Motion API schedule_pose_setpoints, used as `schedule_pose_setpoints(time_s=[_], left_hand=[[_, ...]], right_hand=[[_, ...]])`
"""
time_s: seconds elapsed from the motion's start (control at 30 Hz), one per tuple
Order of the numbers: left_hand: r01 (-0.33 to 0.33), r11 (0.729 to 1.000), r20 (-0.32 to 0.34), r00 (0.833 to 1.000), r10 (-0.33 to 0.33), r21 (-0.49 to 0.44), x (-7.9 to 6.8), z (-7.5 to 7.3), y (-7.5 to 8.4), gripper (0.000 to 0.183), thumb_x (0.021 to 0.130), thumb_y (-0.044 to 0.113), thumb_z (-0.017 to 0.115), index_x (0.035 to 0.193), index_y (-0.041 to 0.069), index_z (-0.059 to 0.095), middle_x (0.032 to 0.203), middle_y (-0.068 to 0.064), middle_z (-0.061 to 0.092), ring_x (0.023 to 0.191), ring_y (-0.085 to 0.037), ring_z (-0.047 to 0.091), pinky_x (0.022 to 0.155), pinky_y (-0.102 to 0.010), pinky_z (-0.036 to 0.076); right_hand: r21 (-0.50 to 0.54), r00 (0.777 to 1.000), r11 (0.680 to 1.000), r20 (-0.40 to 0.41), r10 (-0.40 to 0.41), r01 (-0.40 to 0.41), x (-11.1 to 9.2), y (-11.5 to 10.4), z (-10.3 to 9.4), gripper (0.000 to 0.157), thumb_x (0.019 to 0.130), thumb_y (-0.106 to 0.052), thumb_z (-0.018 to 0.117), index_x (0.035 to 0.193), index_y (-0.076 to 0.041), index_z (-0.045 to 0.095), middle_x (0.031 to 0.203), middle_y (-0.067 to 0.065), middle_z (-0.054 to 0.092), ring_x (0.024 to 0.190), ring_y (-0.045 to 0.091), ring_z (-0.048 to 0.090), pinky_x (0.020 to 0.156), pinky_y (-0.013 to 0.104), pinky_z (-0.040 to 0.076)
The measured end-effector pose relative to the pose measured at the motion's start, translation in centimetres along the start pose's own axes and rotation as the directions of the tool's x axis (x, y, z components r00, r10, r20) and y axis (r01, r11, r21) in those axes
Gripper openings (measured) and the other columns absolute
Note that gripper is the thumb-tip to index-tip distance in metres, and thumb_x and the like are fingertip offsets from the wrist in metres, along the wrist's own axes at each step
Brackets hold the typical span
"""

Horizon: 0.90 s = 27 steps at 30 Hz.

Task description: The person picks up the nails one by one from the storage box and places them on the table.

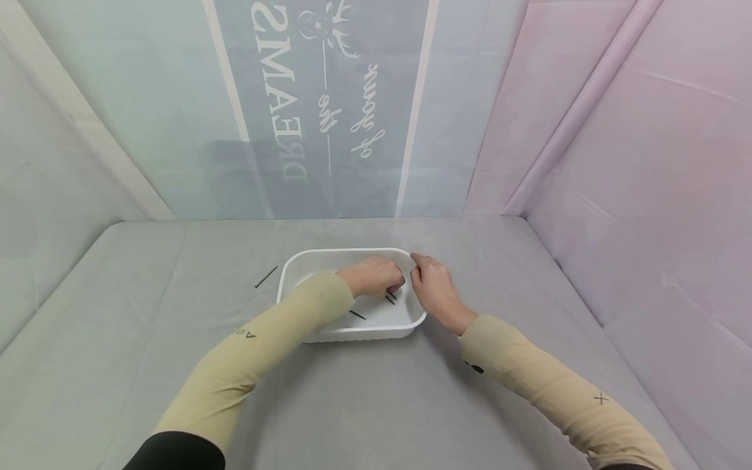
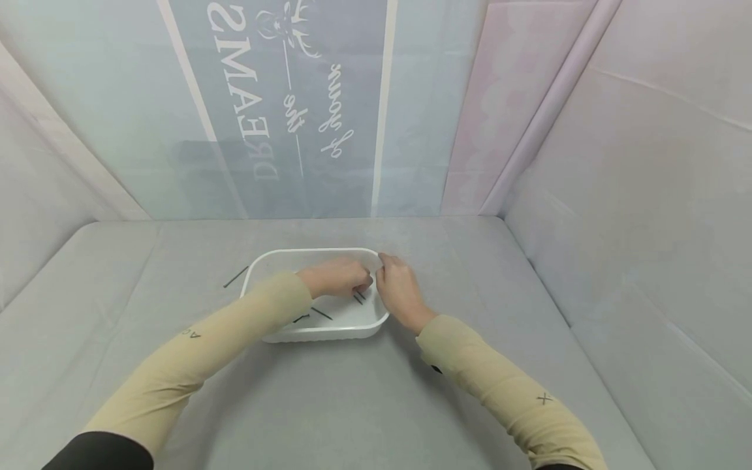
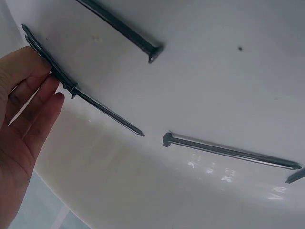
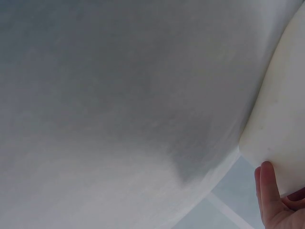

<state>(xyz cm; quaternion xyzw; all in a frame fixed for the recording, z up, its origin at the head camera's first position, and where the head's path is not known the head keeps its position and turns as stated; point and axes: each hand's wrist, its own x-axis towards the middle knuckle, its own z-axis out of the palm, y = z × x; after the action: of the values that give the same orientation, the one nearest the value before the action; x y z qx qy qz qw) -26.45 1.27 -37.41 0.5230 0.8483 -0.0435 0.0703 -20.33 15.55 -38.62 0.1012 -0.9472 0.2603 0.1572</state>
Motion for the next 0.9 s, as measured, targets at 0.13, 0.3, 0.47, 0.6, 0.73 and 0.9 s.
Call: schedule_pose_setpoints(time_s=[0.13, 0.3, 0.47, 0.6, 0.73, 0.9], left_hand=[[0.012, 1.0, 0.012, 1.0, -0.011, -0.018, 0.02, 0.07, 0.03, 0.015, 0.076, -0.005, 0.06, 0.076, 0.01, 0.063, 0.062, 0.008, 0.046, 0.057, -0.008, 0.041, 0.053, -0.018, 0.032], [0.011, 1.0, 0.012, 1.0, -0.011, 0.003, 0.01, 0.23, -0.03, 0.016, 0.077, -0.003, 0.061, 0.072, 0.012, 0.058, 0.062, 0.008, 0.045, 0.057, -0.008, 0.041, 0.052, -0.018, 0.031], [0.014, 1.0, 0.015, 1.0, -0.014, -0.003, -0.06, 0.15, -0.04, 0.019, 0.077, -0.001, 0.063, 0.071, 0.014, 0.054, 0.063, 0.008, 0.045, 0.057, -0.008, 0.04, 0.053, -0.019, 0.032], [0.022, 1.0, 0.011, 1.0, -0.022, -0.004, -0.12, -0.06, -0.05, 0.021, 0.074, -0.003, 0.062, 0.07, 0.015, 0.052, 0.062, 0.008, 0.044, 0.056, -0.009, 0.04, 0.053, -0.019, 0.032], [0.019, 1.0, 0.004, 1.0, -0.019, -0.006, -0.2, -0.18, -0.15, 0.025, 0.073, -0.004, 0.061, 0.067, 0.016, 0.048, 0.061, 0.008, 0.043, 0.056, -0.009, 0.038, 0.052, -0.02, 0.03], [0.011, 1.0, -0.009, 1.0, -0.011, -0.007, -0.39, -0.32, -0.31, 0.025, 0.073, -0.006, 0.059, 0.067, 0.016, 0.048, 0.061, 0.007, 0.042, 0.056, -0.009, 0.037, 0.052, -0.019, 0.029]], right_hand=[[0.007, 1.0, 1.0, -0.003, -0.004, 0.004, 0.0, -0.02, 0.04, 0.035, 0.089, -0.003, 0.043, 0.12, 0.006, 0.054, 0.097, 0.016, 0.062, 0.068, 0.018, 0.049, 0.057, 0.027, 0.043], [0.009, 1.0, 1.0, -0.003, -0.006, 0.006, -0.01, -0.11, -0.04, 0.035, 0.089, -0.003, 0.043, 0.12, 0.006, 0.054, 0.093, 0.015, 0.061, 0.067, 0.018, 0.049, 0.056, 0.026, 0.043], [0.007, 1.0, 1.0, 0.006, -0.002, 0.002, -0.02, -0.12, -0.05, 0.035, 0.09, -0.003, 0.043, 0.121, 0.006, 0.053, 0.092, 0.015, 0.061, 0.065, 0.017, 0.048, 0.054, 0.026, 0.042], [0.002, 1.0, 1.0, 0.002, -0.003, 0.003, -0.03, -0.08, 0.01, 0.035, 0.09, -0.003, 0.043, 0.121, 0.006, 0.054, 0.094, 0.016, 0.061, 0.064, 0.017, 0.048, 0.055, 0.027, 0.042], [-0.001, 1.0, 1.0, -0.003, -0.003, 0.003, -0.02, -0.03, 0.08, 0.034, 0.09, -0.003, 0.043, 0.121, 0.006, 0.054, 0.096, 0.016, 0.062, 0.065, 0.017, 0.048, 0.055, 0.027, 0.042], [-0.007, 1.0, 1.0, -0.002, 0.0, 0.0, 0.02, -0.07, 0.06, 0.034, 0.089, -0.003, 0.043, 0.12, 0.006, 0.054, 0.097, 0.016, 0.062, 0.064, 0.017, 0.048, 0.055, 0.027, 0.042]])
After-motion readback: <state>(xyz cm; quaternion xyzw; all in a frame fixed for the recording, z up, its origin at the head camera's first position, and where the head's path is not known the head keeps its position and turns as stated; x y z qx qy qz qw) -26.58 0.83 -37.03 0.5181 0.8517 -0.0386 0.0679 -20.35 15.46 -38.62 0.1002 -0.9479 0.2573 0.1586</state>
